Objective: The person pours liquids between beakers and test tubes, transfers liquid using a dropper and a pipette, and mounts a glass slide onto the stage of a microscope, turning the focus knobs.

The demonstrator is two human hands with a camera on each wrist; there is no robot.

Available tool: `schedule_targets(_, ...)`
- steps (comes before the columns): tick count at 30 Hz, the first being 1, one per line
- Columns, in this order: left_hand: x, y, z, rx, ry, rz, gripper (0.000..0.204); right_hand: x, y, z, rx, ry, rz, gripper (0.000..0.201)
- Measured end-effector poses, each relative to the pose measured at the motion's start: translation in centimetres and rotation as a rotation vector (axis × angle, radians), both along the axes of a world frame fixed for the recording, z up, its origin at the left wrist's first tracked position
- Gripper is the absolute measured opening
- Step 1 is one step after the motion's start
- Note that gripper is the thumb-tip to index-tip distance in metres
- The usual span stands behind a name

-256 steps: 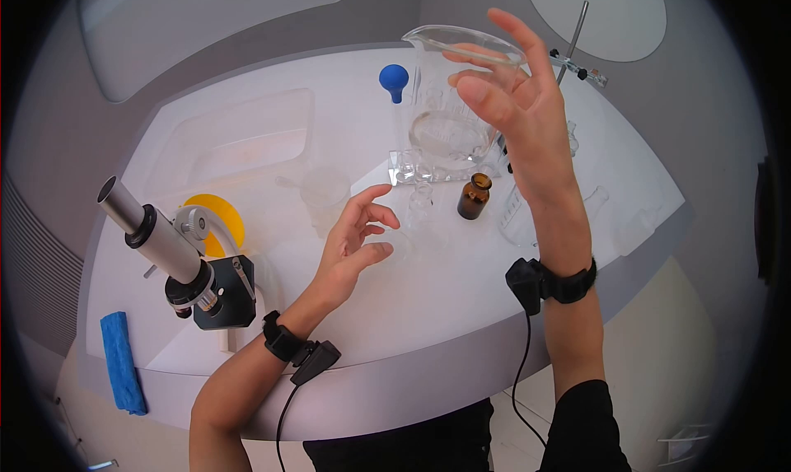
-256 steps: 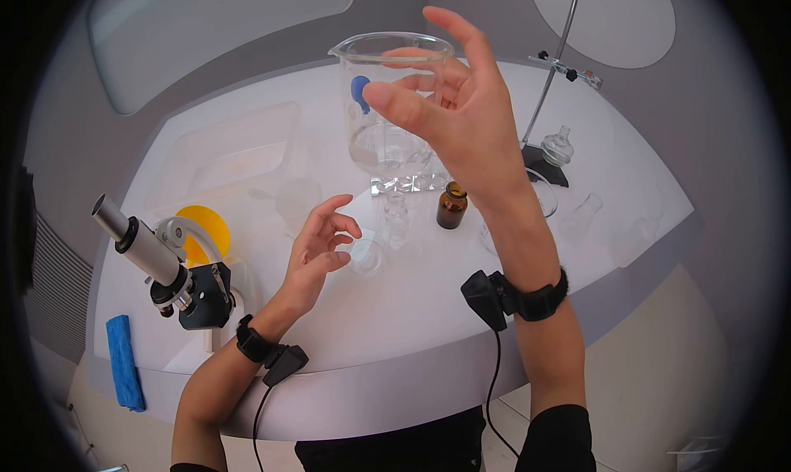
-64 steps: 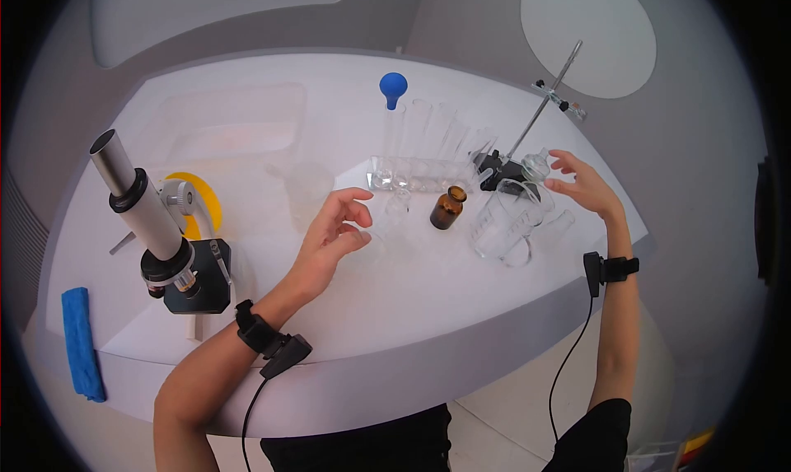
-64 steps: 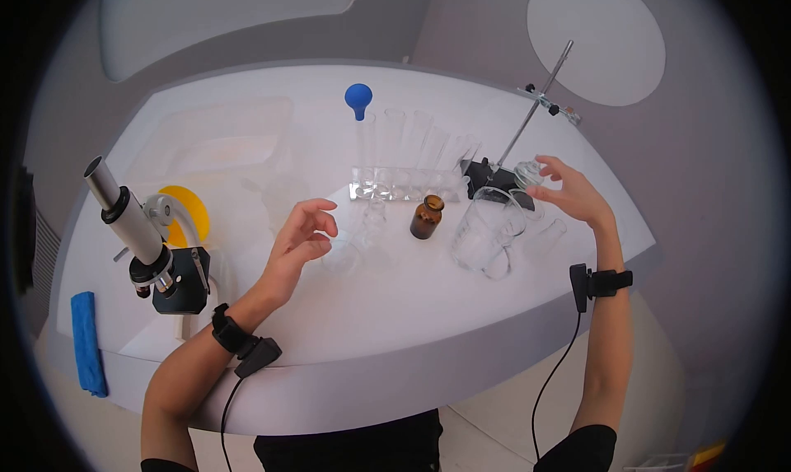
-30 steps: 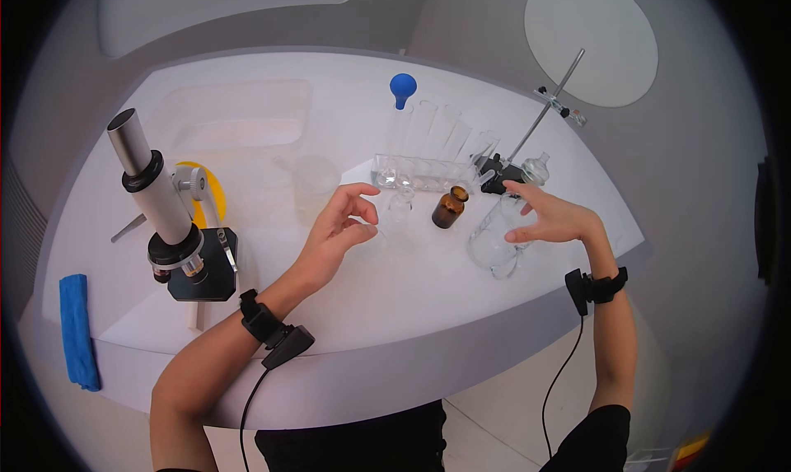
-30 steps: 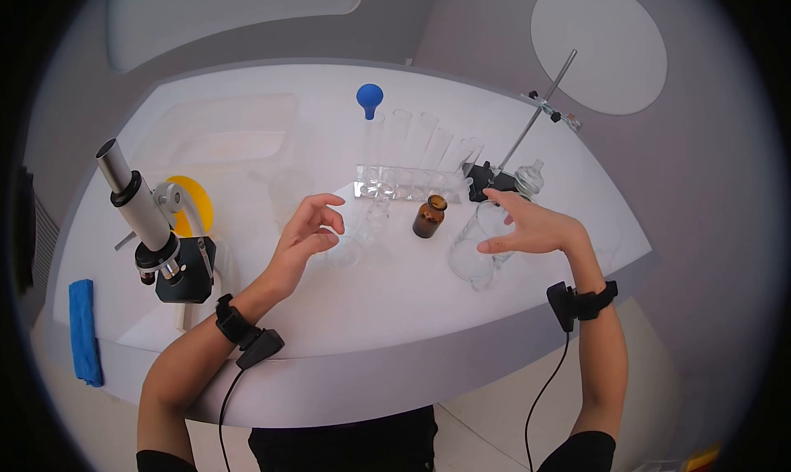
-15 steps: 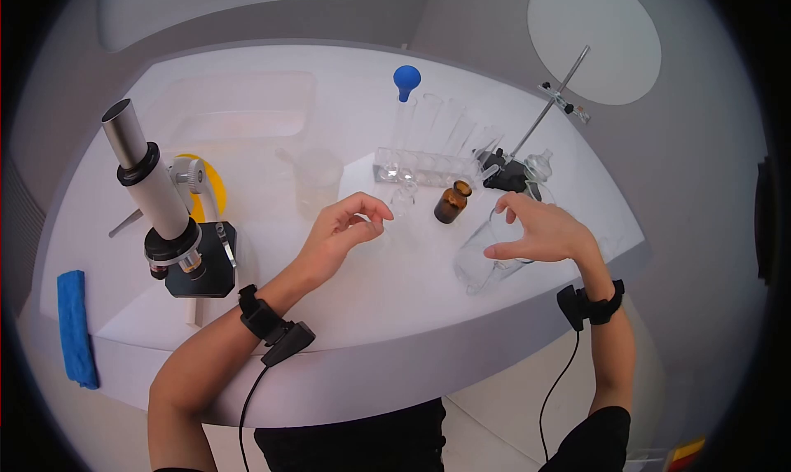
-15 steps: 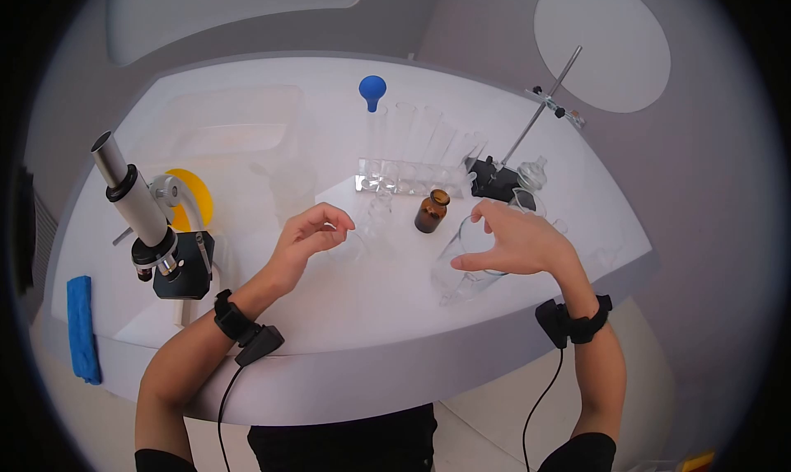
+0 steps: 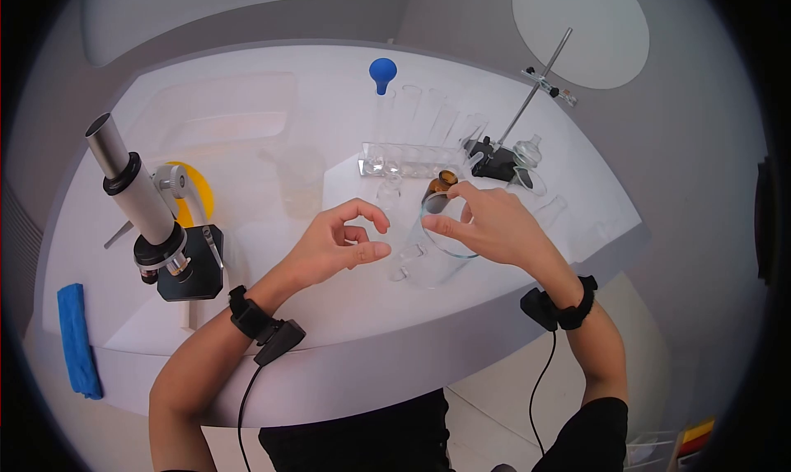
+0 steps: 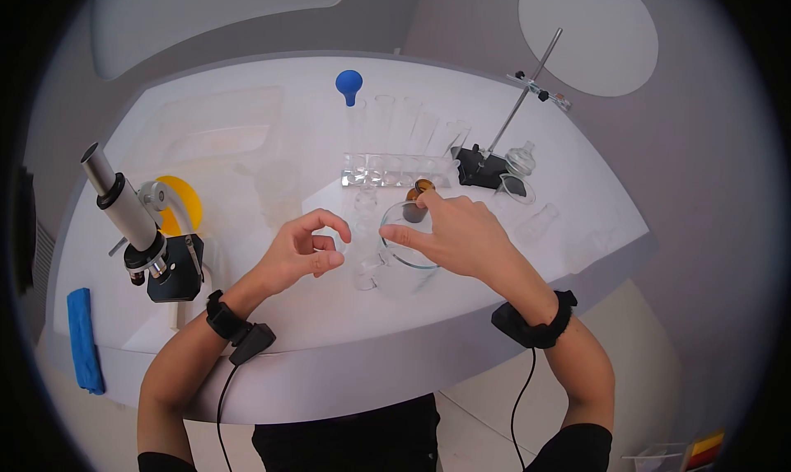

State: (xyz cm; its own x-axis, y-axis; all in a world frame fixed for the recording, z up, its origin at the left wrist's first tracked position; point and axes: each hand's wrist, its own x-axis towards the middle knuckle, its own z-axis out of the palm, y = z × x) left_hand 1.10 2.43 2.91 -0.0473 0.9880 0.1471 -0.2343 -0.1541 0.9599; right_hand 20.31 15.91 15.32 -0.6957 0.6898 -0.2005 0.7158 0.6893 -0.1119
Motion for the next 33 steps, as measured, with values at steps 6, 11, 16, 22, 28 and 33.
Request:
schedule_targets(6,0.2,-0.1,-0.4,-0.098,0.091,-0.103,0.026,-0.1,-0.5,0.8,-0.212,0.027,-0.046,0.084)
schedule_targets(11,0.3,-0.3,-0.3,-0.136,0.285,-0.189,0.021,1.8,1.0,-0.6,-0.252,0.441,0.053,0.066)
schedule_targets(16,0.2,-0.9,-0.5,-0.074,0.322,-0.152,0.026,3.5,6.3,-2.7,-0.136,0.820,-0.183,0.045)
schedule_targets(22,-0.1,-0.9,-0.8,-0.099,0.311,-0.089,0.032,2.8,9.7,-7.0,-0.372,1.082,-0.274,0.055)
schedule_targets(28,-0.1,-0.8,-0.7,-0.122,0.273,-0.052,0.034,1.7,10.5,-8.2,-0.692,1.132,-0.144,0.038)
schedule_targets(33,-0.4,-0.5,-1.2,-0.121,0.218,-0.136,0.031,1.0,12.0,-10.0,-0.698,1.298,-0.040,0.024)
